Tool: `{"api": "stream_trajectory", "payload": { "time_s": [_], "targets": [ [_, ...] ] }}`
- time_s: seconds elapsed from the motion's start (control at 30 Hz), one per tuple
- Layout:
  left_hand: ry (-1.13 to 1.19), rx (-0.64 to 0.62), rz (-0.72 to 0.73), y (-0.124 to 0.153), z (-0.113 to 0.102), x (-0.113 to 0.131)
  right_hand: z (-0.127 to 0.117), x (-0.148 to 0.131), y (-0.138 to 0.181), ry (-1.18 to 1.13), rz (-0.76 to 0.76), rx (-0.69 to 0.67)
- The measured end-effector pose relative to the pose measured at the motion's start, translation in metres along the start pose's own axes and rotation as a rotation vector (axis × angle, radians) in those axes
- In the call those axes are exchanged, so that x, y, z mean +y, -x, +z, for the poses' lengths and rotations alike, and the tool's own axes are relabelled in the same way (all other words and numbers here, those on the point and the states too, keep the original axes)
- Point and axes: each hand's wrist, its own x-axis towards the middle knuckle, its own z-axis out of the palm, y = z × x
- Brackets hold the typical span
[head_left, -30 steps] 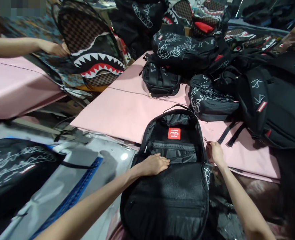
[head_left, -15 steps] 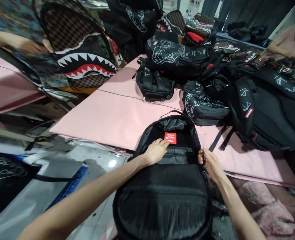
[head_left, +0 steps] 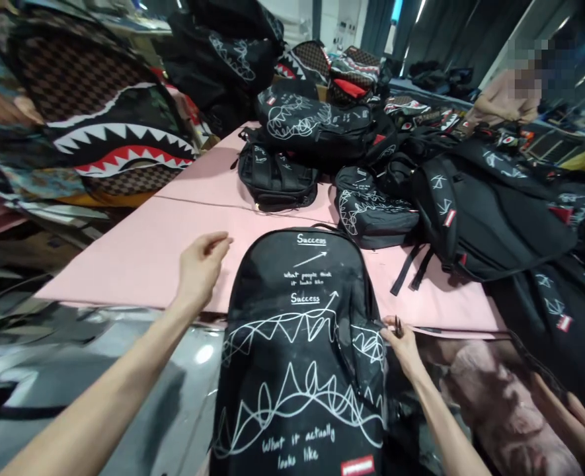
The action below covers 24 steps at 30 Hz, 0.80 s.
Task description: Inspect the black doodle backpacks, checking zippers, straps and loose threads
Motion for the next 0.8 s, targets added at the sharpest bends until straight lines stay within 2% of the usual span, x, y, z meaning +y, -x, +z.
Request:
{"api": "stream_trajectory", "payload": {
  "time_s": [0.03,0.07,0.1,0.17,0.2,0.3,0.4,0.5,0.57,0.7,0.8],
  "targets": [
    [-0.039,0.050,0.082,0.015,0.004,0.001,0.005,0.004,0.001,-0.024,-0.008,0.050],
    [-0.107,0.045,0.224,0.032,0.014,0.005,0.010,0.006,0.001,-0.046,-0.018,0.097],
    [-0.186,-0.019,0.388,0.051,0.030,0.010,0.014,0.005,0.002,-0.060,-0.029,0.131],
    [-0.321,-0.376,0.708,0.092,0.076,0.023,0.018,-0.002,0.004,-0.067,-0.059,0.170],
    [-0.396,-0.504,0.783,0.110,0.101,0.030,0.019,-0.007,0.005,-0.065,-0.076,0.180],
    [-0.568,-0.762,0.854,0.151,0.165,0.042,0.018,-0.020,0.009,-0.037,-0.152,0.204],
    [-0.629,-0.831,0.864,0.162,0.194,0.044,0.016,-0.022,0.012,-0.027,-0.195,0.186],
    [-0.615,-0.821,0.859,0.148,0.198,0.051,0.018,-0.015,0.018,-0.053,-0.170,0.066],
    [-0.609,-0.769,0.813,0.122,0.199,0.066,0.021,-0.010,0.026,-0.051,-0.172,0.029],
    [-0.622,-0.524,0.594,0.034,0.194,0.097,0.019,-0.006,0.046,-0.036,-0.246,0.057],
    [-0.620,-0.367,0.339,-0.029,0.166,0.087,0.010,-0.005,0.053,-0.040,-0.253,0.044]
  ]
}}
